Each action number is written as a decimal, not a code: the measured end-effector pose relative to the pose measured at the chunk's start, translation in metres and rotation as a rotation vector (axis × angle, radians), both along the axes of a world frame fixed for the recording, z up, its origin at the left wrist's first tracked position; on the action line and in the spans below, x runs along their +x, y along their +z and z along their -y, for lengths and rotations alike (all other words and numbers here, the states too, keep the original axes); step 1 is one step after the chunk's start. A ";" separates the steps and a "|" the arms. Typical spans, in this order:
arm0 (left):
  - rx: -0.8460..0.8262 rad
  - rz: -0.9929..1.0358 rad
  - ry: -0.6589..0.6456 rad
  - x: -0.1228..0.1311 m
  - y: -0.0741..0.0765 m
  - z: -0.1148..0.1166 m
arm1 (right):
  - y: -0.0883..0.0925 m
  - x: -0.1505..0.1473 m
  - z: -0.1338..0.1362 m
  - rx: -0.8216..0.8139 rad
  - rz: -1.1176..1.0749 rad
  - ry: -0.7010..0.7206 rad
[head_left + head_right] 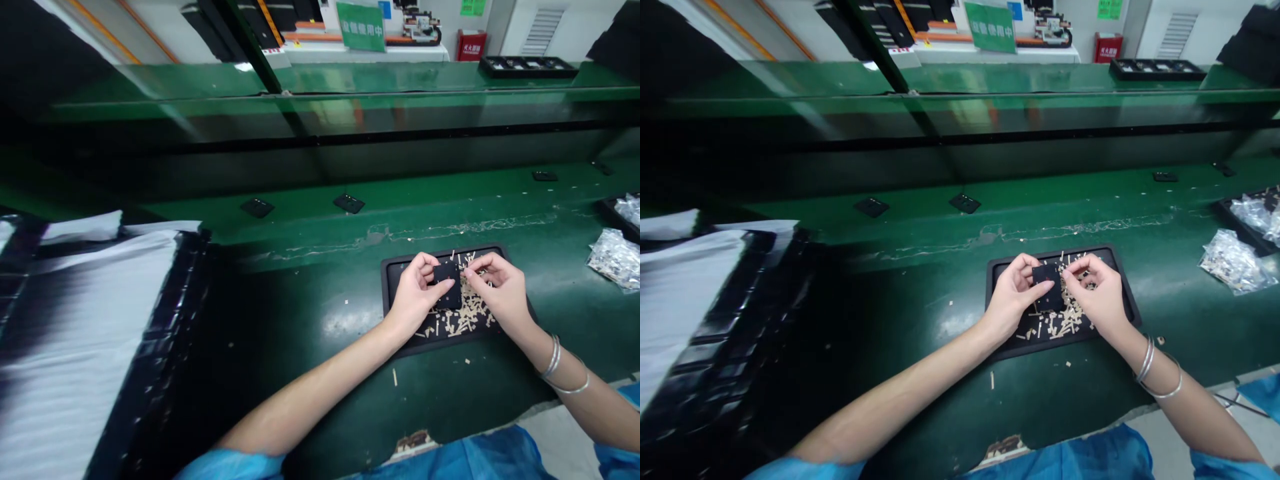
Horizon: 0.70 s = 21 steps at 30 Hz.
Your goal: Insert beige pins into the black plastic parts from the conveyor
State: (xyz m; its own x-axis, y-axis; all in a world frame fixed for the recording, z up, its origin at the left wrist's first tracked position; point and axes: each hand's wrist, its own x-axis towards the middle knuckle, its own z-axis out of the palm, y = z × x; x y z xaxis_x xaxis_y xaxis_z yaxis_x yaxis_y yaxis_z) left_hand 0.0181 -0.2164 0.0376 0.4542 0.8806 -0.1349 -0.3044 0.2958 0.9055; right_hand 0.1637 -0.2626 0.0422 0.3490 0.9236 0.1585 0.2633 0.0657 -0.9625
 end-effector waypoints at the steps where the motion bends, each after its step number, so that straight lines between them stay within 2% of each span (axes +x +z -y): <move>1: 0.015 -0.020 0.005 0.000 0.001 0.001 | 0.000 0.000 0.001 0.003 0.012 0.000; 21: 0.098 -0.121 0.001 -0.001 0.007 0.005 | 0.013 -0.006 0.004 0.007 0.047 -0.005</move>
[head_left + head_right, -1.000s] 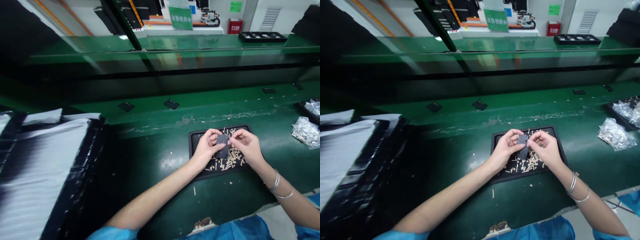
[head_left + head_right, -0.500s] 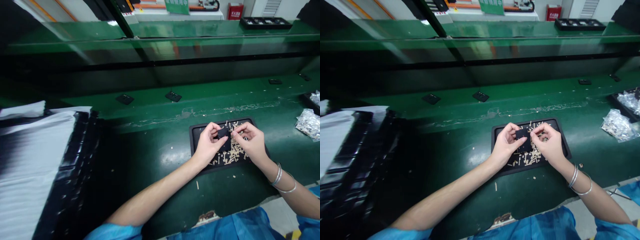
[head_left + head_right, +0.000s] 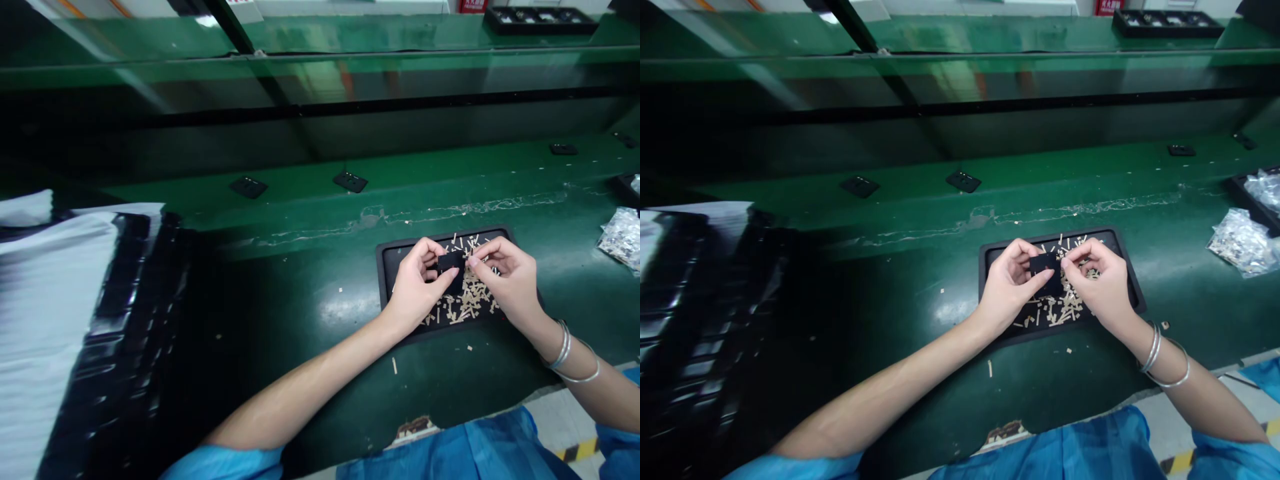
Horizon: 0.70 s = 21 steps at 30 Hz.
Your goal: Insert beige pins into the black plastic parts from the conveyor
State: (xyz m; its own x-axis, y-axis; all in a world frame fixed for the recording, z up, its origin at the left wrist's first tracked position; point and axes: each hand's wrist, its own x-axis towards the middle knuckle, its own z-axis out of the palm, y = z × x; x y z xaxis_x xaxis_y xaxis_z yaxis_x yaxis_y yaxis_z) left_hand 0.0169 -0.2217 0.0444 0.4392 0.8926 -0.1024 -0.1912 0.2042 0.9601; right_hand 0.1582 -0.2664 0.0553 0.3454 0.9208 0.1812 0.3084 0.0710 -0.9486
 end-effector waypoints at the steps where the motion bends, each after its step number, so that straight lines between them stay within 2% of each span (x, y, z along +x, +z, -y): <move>1: -0.001 -0.002 0.000 0.000 0.000 0.000 | 0.001 0.000 0.000 -0.003 -0.005 -0.002; 11: 0.021 -0.007 0.016 0.001 0.002 0.000 | 0.004 0.000 -0.002 -0.015 -0.022 0.023; 21: 0.021 -0.016 0.017 0.001 0.001 -0.001 | -0.003 0.004 -0.005 -0.066 -0.142 0.046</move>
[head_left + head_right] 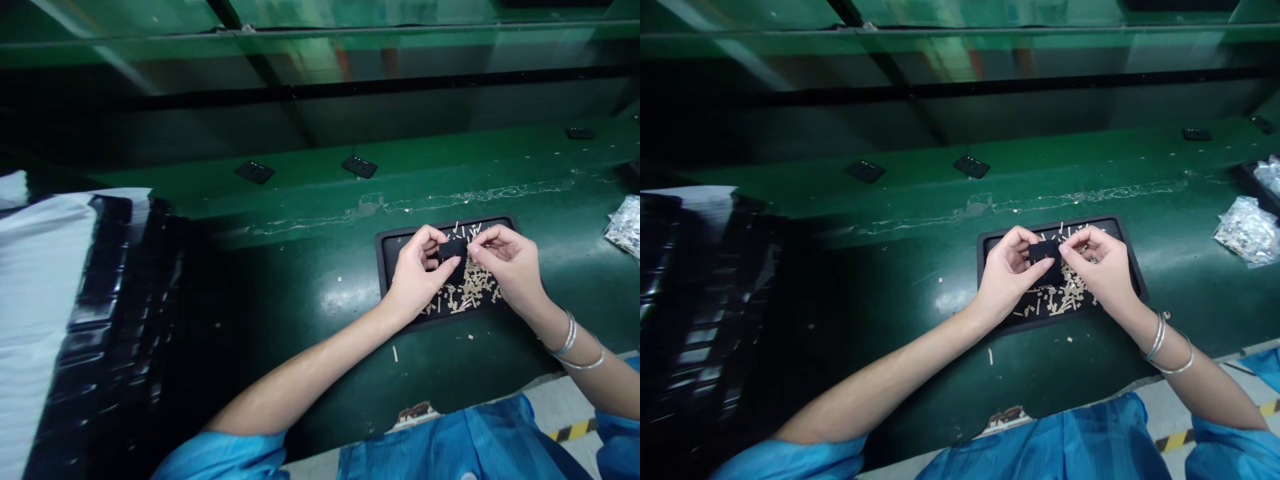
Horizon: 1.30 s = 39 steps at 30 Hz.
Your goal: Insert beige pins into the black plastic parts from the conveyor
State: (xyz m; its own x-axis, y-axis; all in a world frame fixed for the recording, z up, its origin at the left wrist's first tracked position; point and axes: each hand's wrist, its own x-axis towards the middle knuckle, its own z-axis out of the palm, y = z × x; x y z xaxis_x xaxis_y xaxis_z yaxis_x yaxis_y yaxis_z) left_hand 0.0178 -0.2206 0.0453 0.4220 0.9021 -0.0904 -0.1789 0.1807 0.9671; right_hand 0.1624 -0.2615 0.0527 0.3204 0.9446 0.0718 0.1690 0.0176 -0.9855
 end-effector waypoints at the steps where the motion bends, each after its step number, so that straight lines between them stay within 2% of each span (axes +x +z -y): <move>1: 0.000 -0.004 -0.003 0.000 -0.001 0.000 | -0.001 0.000 0.000 0.001 -0.007 -0.001; 24: 0.017 0.052 0.008 -0.001 -0.001 -0.001 | 0.002 0.000 -0.001 -0.026 -0.014 -0.001; 29: -0.027 0.136 -0.018 -0.001 -0.003 -0.003 | 0.003 0.006 -0.004 -0.037 -0.004 0.047; 39: -0.128 0.192 -0.073 0.000 -0.006 -0.005 | 0.006 0.014 -0.009 -0.133 -0.238 0.220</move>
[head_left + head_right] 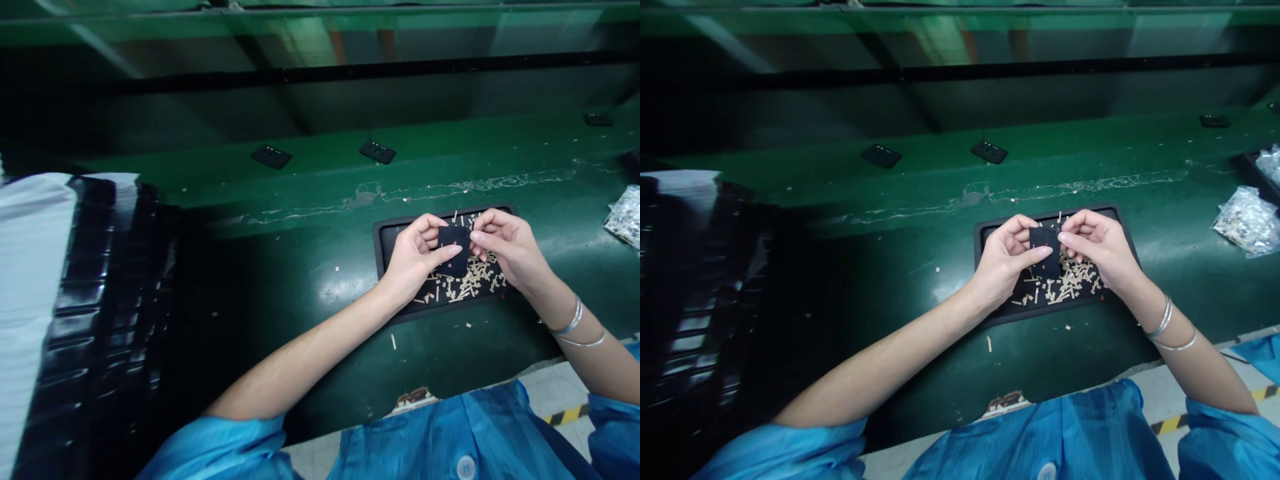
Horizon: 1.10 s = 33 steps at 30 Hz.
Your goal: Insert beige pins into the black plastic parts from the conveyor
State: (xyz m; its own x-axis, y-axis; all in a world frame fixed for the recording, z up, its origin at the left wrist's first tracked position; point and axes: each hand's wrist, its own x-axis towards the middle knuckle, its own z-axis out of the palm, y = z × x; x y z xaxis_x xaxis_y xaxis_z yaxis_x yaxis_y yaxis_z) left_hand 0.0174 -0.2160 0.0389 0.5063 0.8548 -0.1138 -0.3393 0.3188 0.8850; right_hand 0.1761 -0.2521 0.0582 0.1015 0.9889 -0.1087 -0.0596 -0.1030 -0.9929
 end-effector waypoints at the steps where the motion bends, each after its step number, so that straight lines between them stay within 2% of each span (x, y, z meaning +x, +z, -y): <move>1: -0.008 0.010 -0.014 0.000 0.000 0.000 | 0.001 0.001 0.000 -0.010 -0.010 0.015; 7: -0.025 0.066 -0.138 0.000 0.003 -0.001 | 0.004 0.003 0.000 -0.037 -0.049 0.115; 9: 0.041 -0.017 -0.088 0.000 0.005 0.001 | 0.002 0.002 0.001 0.017 -0.027 0.079; 12: 0.241 -0.238 0.041 0.000 0.007 0.005 | -0.002 0.000 0.004 0.122 0.030 -0.007; 14: 0.358 -0.328 0.071 0.001 0.006 0.008 | -0.004 -0.001 0.006 0.163 0.071 -0.043; 19: 0.450 -0.339 0.050 0.001 0.000 0.008 | -0.004 -0.004 0.008 0.184 0.115 -0.059; 24: 0.517 -0.290 0.044 0.000 0.000 0.007 | 0.000 -0.005 0.008 0.161 0.067 -0.031; 33: 0.767 -0.355 0.141 -0.003 -0.001 0.005 | 0.003 -0.007 0.007 0.013 -0.094 0.091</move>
